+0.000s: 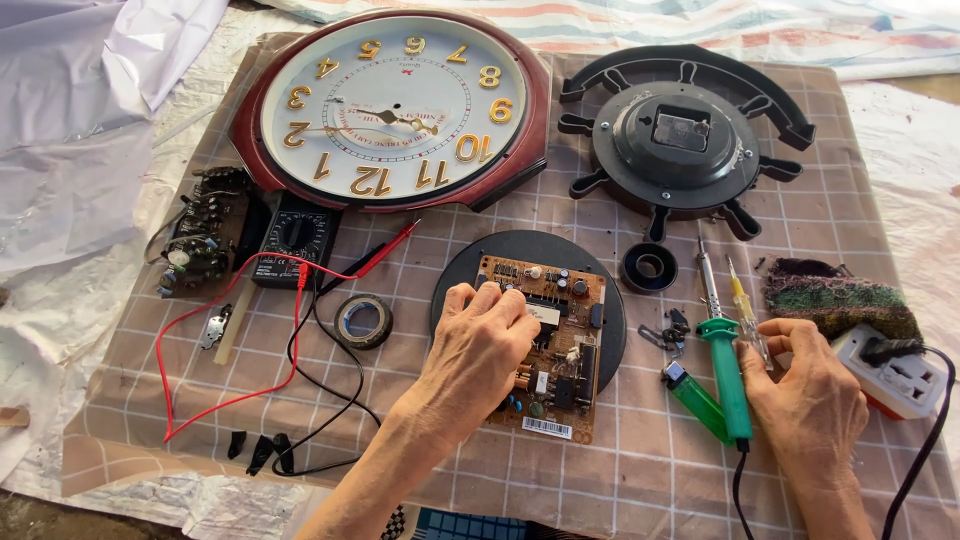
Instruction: Repairing an electronic circuit board by applying flux and soldering components using a soldering iron.
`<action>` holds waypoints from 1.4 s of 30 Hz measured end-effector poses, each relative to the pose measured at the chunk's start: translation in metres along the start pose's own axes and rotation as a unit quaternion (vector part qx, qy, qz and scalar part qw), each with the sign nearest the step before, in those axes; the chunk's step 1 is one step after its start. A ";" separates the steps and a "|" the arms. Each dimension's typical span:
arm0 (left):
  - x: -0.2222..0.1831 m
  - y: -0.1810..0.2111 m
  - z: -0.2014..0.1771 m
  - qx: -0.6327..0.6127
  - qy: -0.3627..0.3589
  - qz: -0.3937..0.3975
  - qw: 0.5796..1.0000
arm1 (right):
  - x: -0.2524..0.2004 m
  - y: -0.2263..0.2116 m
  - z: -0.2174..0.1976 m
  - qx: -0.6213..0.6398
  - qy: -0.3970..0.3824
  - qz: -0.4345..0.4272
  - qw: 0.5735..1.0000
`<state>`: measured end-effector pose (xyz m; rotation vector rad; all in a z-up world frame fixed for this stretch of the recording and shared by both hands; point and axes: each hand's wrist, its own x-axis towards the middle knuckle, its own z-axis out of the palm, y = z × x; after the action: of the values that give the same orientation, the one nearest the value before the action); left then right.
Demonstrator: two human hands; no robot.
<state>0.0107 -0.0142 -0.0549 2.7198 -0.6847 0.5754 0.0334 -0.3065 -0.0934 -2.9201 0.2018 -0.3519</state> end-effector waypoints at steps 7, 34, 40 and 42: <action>-0.003 -0.003 0.006 -0.017 0.003 -0.012 1.000 | -0.001 0.004 0.004 0.000 0.023 -0.031 0.999; -0.012 0.022 0.001 0.090 0.080 -0.111 0.986 | -0.034 -0.021 -0.049 0.039 -0.231 0.098 0.967; -0.015 0.030 0.017 0.083 0.080 -0.114 0.987 | -0.046 -0.003 -0.040 0.366 -0.050 0.062 0.927; -0.015 0.027 0.014 0.040 0.079 -0.122 0.989 | -0.044 0.003 -0.037 0.439 -0.045 0.113 0.890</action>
<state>-0.0107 -0.0364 -0.0696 2.7375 -0.2900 0.7611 -0.0179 -0.3089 -0.0687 -1.9839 0.2762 -0.1907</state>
